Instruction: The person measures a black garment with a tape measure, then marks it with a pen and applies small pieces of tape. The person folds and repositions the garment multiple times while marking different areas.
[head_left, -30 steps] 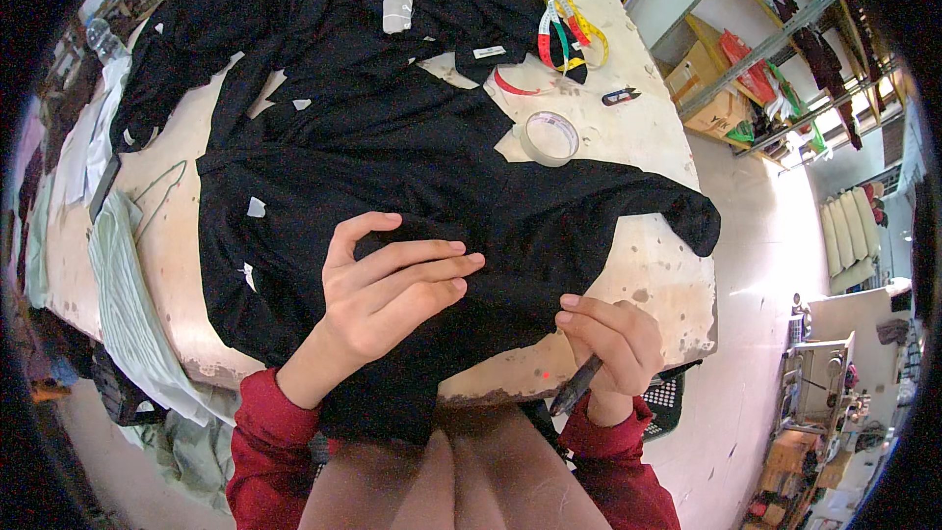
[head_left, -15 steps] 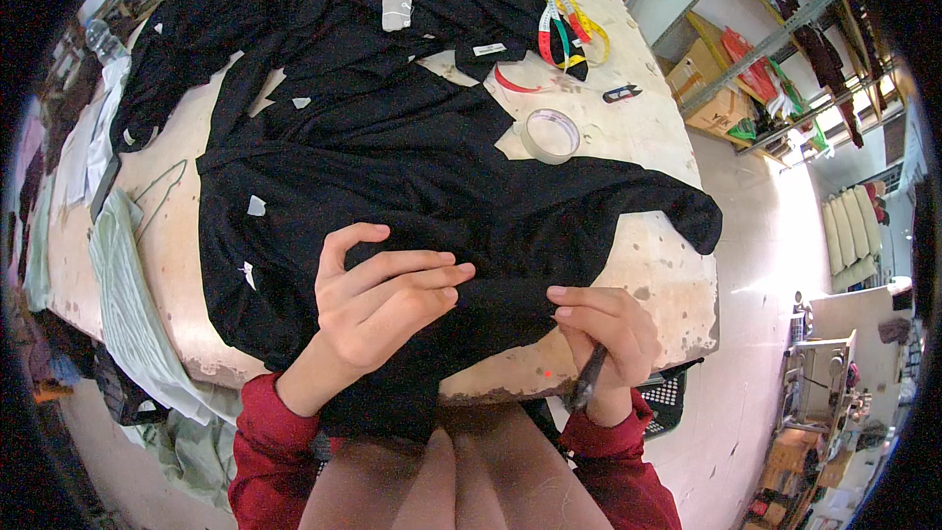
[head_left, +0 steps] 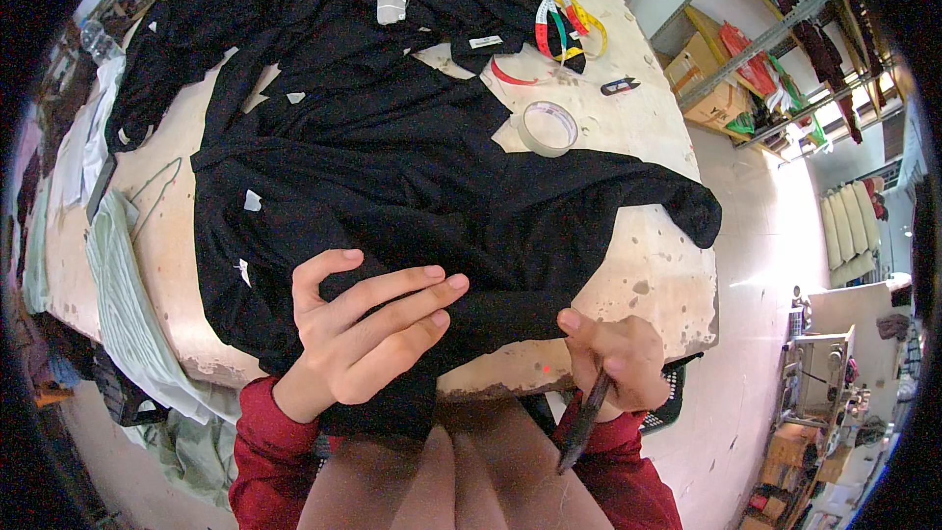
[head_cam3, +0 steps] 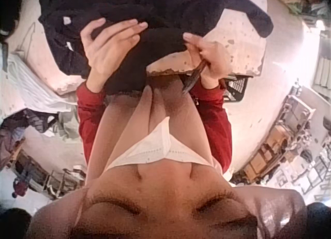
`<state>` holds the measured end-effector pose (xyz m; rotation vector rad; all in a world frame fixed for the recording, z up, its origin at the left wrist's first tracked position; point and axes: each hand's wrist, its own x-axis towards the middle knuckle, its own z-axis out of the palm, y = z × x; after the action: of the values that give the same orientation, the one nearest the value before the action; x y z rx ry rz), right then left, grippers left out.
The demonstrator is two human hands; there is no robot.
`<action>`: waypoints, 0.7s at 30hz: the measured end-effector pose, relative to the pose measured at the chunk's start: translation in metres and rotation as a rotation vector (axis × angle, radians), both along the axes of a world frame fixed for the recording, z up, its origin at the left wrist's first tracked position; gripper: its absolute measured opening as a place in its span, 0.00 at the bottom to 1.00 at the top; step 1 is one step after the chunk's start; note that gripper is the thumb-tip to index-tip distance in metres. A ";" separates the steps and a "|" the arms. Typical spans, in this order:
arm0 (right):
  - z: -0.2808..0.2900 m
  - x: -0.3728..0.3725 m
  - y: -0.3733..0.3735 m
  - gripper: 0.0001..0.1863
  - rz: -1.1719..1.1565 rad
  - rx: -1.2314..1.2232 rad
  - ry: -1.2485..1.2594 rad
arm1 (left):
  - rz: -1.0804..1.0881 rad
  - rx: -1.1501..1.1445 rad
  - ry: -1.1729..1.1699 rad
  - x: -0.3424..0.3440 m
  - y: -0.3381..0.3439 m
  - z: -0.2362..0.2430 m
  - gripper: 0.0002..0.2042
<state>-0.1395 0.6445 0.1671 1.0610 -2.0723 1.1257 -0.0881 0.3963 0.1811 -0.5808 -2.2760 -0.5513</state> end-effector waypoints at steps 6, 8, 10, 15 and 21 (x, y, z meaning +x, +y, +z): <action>0.021 -0.007 -0.020 0.30 0.085 -0.542 -1.195 | -0.134 0.638 -0.838 -0.010 0.001 0.002 0.05; 0.022 -0.010 -0.020 0.28 0.145 -0.623 -1.324 | -0.141 0.873 -0.980 -0.012 0.001 0.002 0.08; 0.022 -0.011 -0.019 0.26 0.169 -0.657 -1.371 | -0.125 1.005 -1.060 -0.012 0.001 0.000 0.08; 0.022 -0.009 -0.021 0.23 0.160 -0.625 -1.339 | -0.149 0.992 -1.049 -0.012 -0.003 -0.005 0.09; 0.018 -0.009 -0.030 0.17 0.057 -0.608 -1.225 | -0.145 0.988 -1.041 -0.013 -0.004 -0.006 0.09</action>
<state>-0.1481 0.6147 0.1853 0.0414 -2.1321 2.6346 -0.1008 0.3926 0.1746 0.1162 -2.3608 -2.2610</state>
